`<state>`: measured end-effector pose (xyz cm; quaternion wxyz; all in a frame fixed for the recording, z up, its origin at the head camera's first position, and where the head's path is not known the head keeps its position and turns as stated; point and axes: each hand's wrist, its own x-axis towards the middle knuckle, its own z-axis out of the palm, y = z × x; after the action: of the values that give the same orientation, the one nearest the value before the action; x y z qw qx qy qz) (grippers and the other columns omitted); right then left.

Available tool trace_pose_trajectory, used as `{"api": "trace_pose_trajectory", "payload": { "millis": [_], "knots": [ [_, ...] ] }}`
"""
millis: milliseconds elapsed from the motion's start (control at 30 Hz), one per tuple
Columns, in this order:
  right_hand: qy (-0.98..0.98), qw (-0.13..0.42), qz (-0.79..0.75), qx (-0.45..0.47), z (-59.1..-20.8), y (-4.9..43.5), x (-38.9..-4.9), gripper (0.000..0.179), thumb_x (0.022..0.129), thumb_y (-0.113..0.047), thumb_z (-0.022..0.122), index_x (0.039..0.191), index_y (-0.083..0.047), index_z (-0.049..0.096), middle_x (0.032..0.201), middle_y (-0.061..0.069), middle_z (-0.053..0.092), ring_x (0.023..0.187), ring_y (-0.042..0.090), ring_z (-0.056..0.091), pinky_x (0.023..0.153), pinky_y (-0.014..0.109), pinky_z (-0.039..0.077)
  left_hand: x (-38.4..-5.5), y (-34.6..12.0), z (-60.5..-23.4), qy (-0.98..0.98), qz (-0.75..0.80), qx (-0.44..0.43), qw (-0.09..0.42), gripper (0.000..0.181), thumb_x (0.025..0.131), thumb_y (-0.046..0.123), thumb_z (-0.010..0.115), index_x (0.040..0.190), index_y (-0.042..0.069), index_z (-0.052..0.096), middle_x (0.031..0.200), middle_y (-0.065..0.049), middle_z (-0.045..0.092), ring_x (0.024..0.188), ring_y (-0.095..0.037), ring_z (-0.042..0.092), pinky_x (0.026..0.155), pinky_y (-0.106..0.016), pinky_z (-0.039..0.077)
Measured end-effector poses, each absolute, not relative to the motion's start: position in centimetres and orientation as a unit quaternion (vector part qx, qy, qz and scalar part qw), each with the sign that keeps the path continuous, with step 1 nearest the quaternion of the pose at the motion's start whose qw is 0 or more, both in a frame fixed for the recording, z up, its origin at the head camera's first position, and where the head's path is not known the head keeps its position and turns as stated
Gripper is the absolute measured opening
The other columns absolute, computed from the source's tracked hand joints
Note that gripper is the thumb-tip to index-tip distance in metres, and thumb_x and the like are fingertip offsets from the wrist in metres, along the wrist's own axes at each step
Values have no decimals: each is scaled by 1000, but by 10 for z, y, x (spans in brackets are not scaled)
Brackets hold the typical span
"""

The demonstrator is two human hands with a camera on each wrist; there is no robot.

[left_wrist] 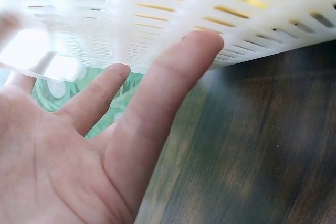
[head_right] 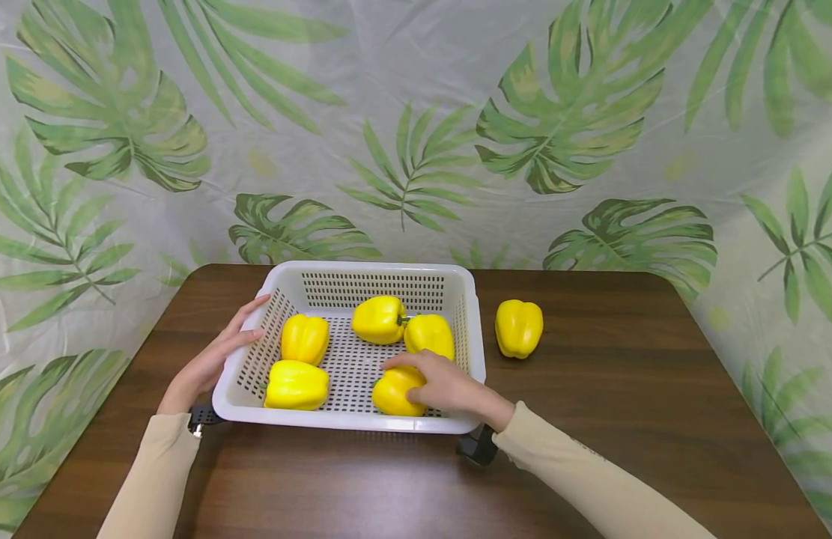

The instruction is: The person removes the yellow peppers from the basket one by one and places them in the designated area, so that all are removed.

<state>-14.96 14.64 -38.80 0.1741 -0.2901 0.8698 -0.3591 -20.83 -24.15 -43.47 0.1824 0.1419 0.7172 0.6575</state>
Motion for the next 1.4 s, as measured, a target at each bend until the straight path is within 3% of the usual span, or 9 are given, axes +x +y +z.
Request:
{"api": "trace_pose_trajectory", "payload": {
  "millis": [267, 667, 900, 1267, 1400],
  "knots": [
    [868, 175, -349, -307, -389, 147, -151, 51, 83, 5, 57, 130, -13, 58, 129, 9, 56, 97, 24, 46, 80, 39, 37, -208, -240, -435, 718, 657, 141, 184, 62, 100, 21, 42, 152, 31, 10, 155, -15, 4, 128, -52, 27, 83, -61, 44],
    [838, 177, -421, -297, -389, 150, -151, 46, 88, 0, 60, 132, -11, 53, 137, 10, 48, 113, 29, 47, 93, 50, 38, -208, -240, -435, 719, 656, 140, 182, 62, 100, 21, 42, 152, 31, 10, 155, -15, 5, 128, -52, 27, 82, -62, 44],
    [835, 177, -452, -259, -382, 153, -149, 47, 91, -8, 62, 136, -15, 50, 139, 9, 45, 109, 27, 48, 91, 48, 40, -209, -240, -436, 719, 656, 138, 183, 62, 100, 21, 42, 152, 31, 10, 155, -15, 4, 128, -51, 27, 83, -62, 43],
    [824, 137, -492, -247, -366, 167, -151, 51, 93, -15, 62, 141, -16, 45, 146, 7, 38, 125, 34, 40, 97, 52, 36, -207, -241, -435, 718, 658, 141, 179, 61, 100, 20, 41, 152, 30, 11, 155, -15, 5, 129, -51, 26, 84, -60, 43],
    [826, 133, -498, -227, -359, 172, -151, 51, 94, -19, 61, 142, -16, 44, 146, 9, 39, 123, 36, 41, 95, 53, 37, -207, -241, -435, 718, 658, 144, 177, 61, 101, 20, 41, 152, 30, 11, 155, -15, 4, 128, -51, 26, 83, -60, 43]
  ]
}}
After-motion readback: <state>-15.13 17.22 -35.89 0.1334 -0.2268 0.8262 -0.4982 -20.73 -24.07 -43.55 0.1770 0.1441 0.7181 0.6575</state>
